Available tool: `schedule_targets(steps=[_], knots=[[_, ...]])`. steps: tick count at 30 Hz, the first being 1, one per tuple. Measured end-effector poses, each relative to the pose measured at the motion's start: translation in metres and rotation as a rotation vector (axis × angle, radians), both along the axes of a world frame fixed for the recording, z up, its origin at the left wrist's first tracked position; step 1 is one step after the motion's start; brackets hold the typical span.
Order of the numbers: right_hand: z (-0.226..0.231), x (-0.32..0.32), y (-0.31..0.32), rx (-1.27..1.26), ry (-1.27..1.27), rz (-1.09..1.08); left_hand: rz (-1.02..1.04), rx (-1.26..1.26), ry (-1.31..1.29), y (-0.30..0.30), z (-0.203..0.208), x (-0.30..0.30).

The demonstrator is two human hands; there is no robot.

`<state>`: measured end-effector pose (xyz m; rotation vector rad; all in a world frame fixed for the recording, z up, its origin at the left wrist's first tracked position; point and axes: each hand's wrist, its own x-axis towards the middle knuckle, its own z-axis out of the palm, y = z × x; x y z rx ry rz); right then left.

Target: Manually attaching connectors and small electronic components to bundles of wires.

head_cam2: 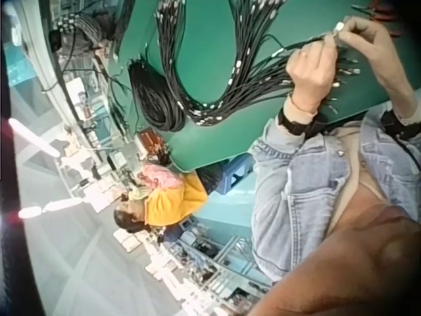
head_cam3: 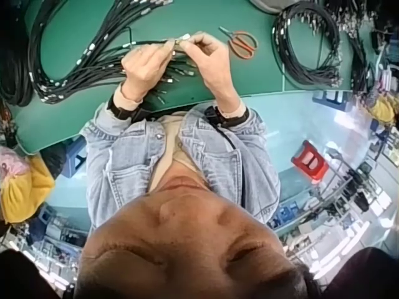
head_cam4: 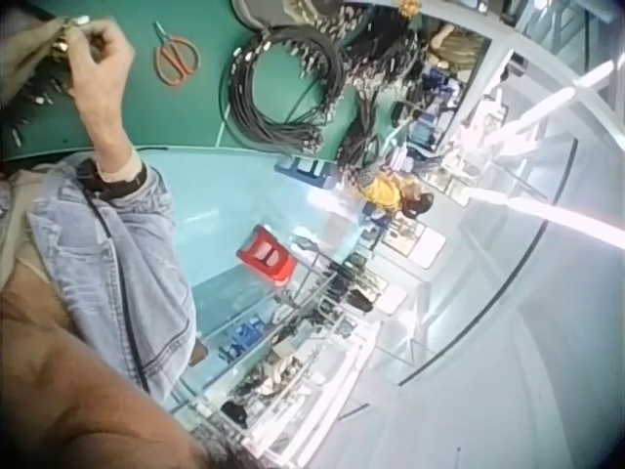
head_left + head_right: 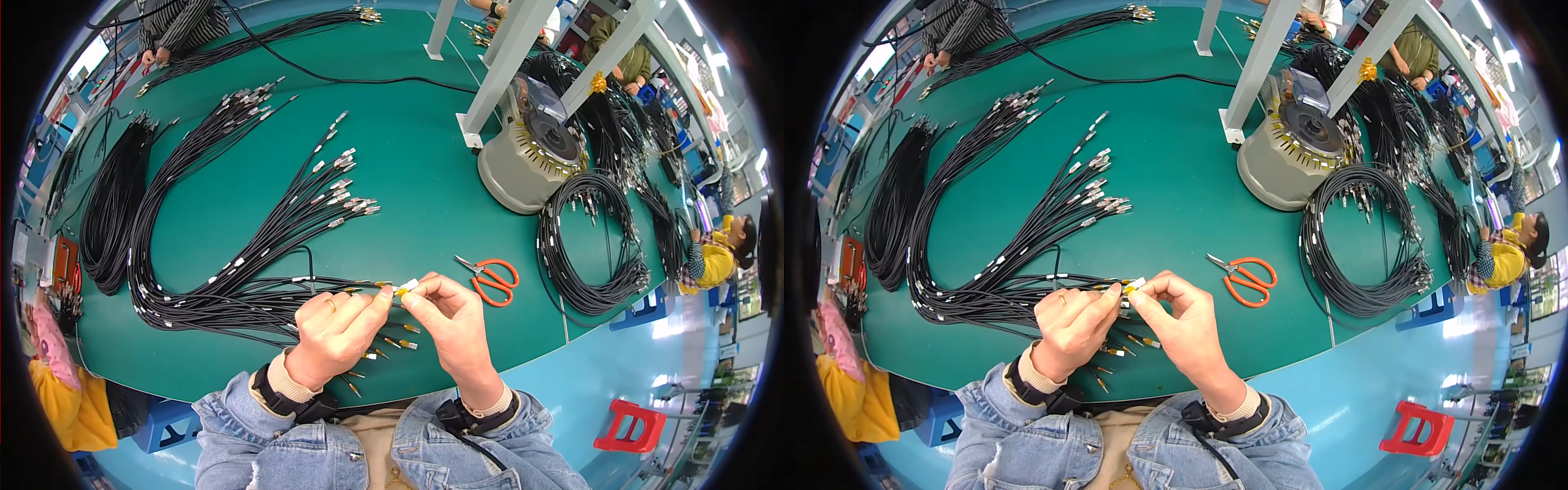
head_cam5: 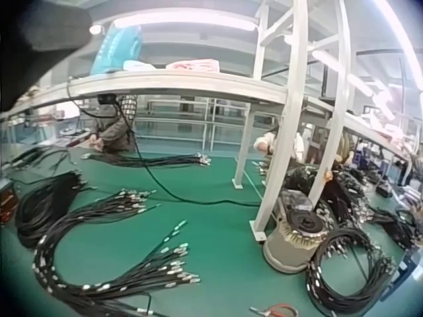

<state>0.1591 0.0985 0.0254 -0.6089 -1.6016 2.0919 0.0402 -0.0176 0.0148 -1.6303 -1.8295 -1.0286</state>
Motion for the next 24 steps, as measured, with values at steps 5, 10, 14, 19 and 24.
schedule_targets(steps=[5,10,14,19,24], knots=[[-0.0002,0.0003,0.0001,-0.003,0.0,0.001,-0.007,0.002,0.003,0.0007,0.001,0.0004],[-0.0013,-0.0007,-0.0014,-0.004,-0.004,-0.019,-0.008,0.003,-0.003,0.0006,0.0006,0.0011],[-0.0028,-0.0022,-0.0034,-0.015,0.006,-0.041,-0.01,0.012,-0.013,0.0009,-0.003,0.0017],[-0.0012,-0.0025,-0.0043,-0.02,0.02,-0.049,0.008,0.034,-0.043,0.0023,-0.0044,0.0052],[-0.0001,-0.0021,-0.0022,-0.024,0.008,-0.034,-0.008,-0.017,-0.012,0.002,-0.0014,0.0034]])
